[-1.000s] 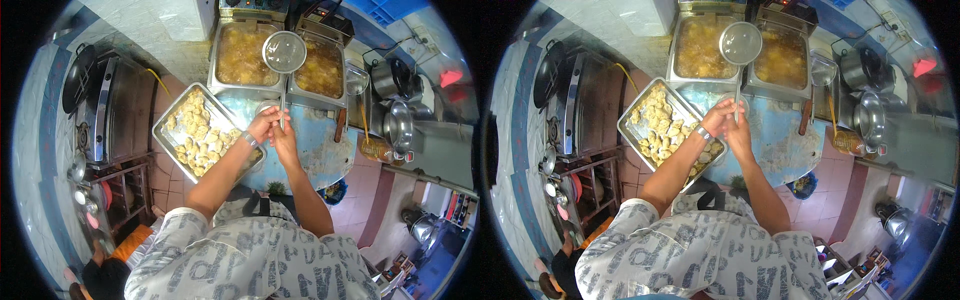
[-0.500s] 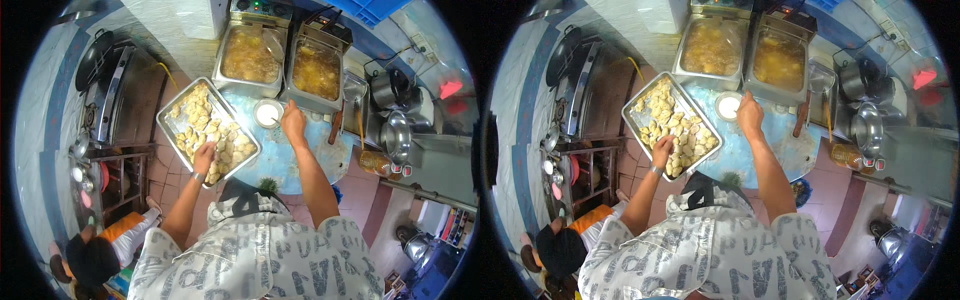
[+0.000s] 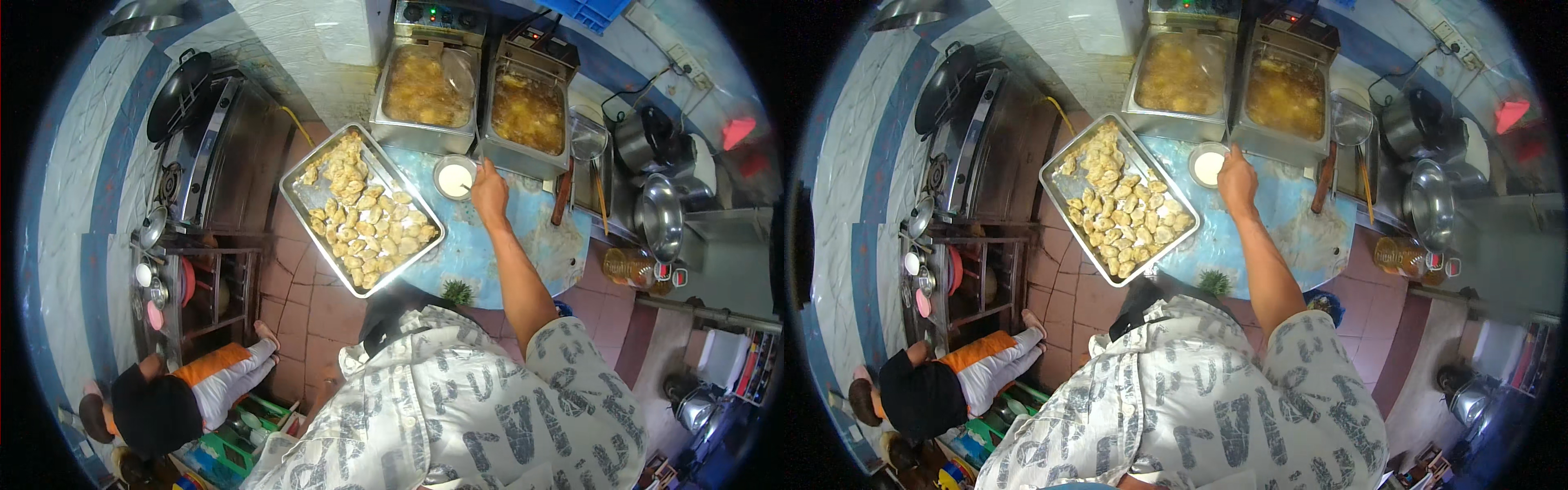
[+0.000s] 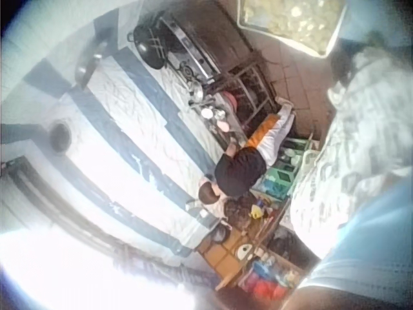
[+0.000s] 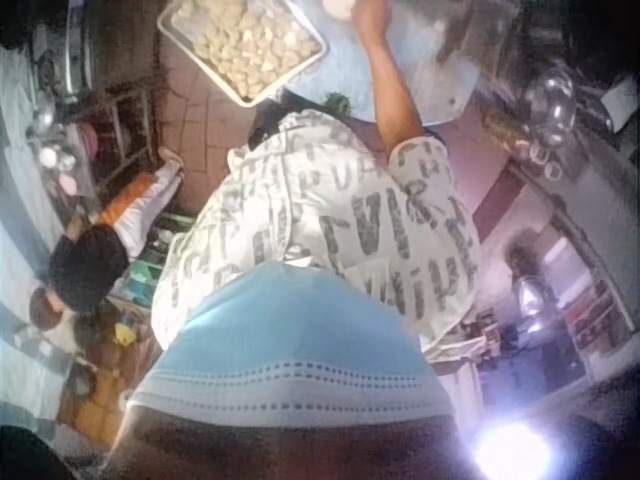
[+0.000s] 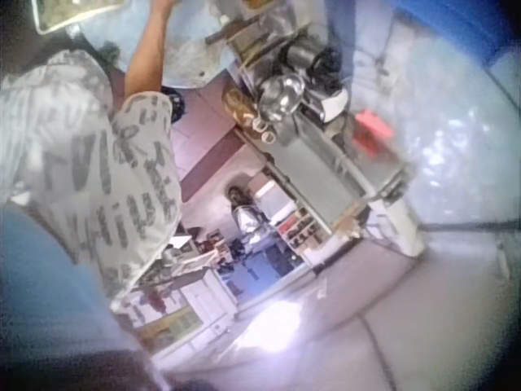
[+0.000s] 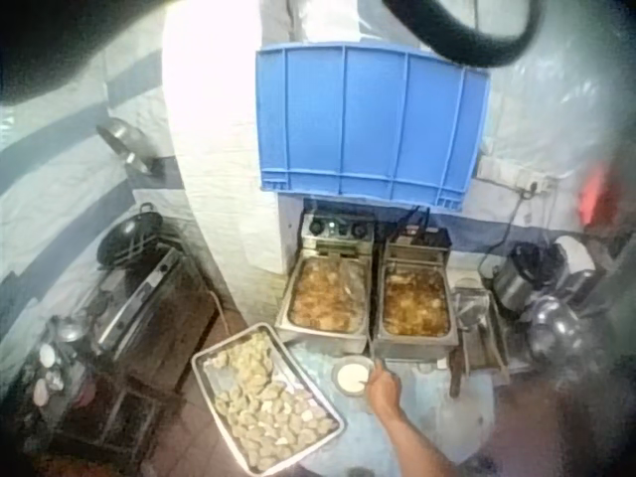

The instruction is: Deep frying small food items using industrial fryers.

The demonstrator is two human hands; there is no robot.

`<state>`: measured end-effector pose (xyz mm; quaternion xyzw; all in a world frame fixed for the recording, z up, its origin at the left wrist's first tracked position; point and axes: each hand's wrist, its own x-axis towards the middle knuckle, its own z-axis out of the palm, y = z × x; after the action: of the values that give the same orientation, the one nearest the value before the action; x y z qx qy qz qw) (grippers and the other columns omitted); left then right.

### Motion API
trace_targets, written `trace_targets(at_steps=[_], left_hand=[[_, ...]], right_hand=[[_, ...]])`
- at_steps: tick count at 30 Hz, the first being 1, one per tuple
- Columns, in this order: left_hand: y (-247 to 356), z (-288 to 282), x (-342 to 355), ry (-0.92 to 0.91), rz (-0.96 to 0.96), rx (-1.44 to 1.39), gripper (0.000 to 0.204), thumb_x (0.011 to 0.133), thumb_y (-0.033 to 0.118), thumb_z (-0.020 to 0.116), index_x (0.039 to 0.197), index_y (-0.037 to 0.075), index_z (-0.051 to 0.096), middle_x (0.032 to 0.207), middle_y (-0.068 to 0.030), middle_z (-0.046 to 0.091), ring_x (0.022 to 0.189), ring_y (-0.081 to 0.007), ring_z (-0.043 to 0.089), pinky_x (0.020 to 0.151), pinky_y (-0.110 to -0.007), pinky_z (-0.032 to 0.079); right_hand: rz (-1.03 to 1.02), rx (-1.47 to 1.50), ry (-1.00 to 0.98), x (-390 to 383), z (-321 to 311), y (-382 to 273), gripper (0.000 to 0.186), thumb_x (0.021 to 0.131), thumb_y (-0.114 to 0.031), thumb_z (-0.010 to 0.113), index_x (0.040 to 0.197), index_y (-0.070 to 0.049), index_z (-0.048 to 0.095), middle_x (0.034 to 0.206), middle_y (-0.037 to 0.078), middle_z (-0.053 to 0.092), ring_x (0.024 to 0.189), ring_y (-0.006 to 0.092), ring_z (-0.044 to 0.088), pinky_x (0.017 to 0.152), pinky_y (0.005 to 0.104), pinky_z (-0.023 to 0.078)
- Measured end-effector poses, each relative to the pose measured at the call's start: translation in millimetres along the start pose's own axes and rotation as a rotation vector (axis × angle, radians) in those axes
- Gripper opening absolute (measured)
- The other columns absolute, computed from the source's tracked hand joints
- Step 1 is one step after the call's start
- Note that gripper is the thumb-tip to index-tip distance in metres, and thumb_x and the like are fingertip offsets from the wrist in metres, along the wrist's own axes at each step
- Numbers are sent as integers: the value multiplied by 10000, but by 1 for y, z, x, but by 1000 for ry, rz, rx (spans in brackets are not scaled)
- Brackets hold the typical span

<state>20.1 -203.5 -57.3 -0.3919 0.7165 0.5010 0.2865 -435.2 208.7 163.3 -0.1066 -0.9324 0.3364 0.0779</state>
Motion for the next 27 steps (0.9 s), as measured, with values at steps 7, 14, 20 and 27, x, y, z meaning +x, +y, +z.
trace_targets(at_steps=[7,14,20,27], left_hand=[[-5,-34,16,-21,31,-213,282,897,394,594,989,130,629,808,-54,634,625,-166,589,555,-300,480],[-33,-140,57,21,-46,-583,268,920,389,555,988,138,618,793,-34,612,603,-157,583,488,-289,468],[-17,-147,47,257,-55,-553,239,916,371,564,924,132,583,720,-23,593,562,-149,557,458,-297,454],[-1,-78,29,207,-147,-516,297,941,387,517,1057,130,610,804,-47,622,627,-148,556,563,-314,500]], right_hand=[[18,-43,80,-22,10,-21,316,929,-201,485,1212,-88,572,947,233,655,904,434,610,779,508,468],[27,-8,158,-38,39,-22,236,918,-200,501,1086,-71,605,890,225,655,867,439,605,779,511,457],[-23,47,167,-35,39,-17,184,909,-185,512,978,-39,601,862,237,643,839,447,597,749,504,456],[44,240,150,-11,49,11,216,905,-181,507,990,-15,616,868,271,622,854,468,578,731,485,459]])
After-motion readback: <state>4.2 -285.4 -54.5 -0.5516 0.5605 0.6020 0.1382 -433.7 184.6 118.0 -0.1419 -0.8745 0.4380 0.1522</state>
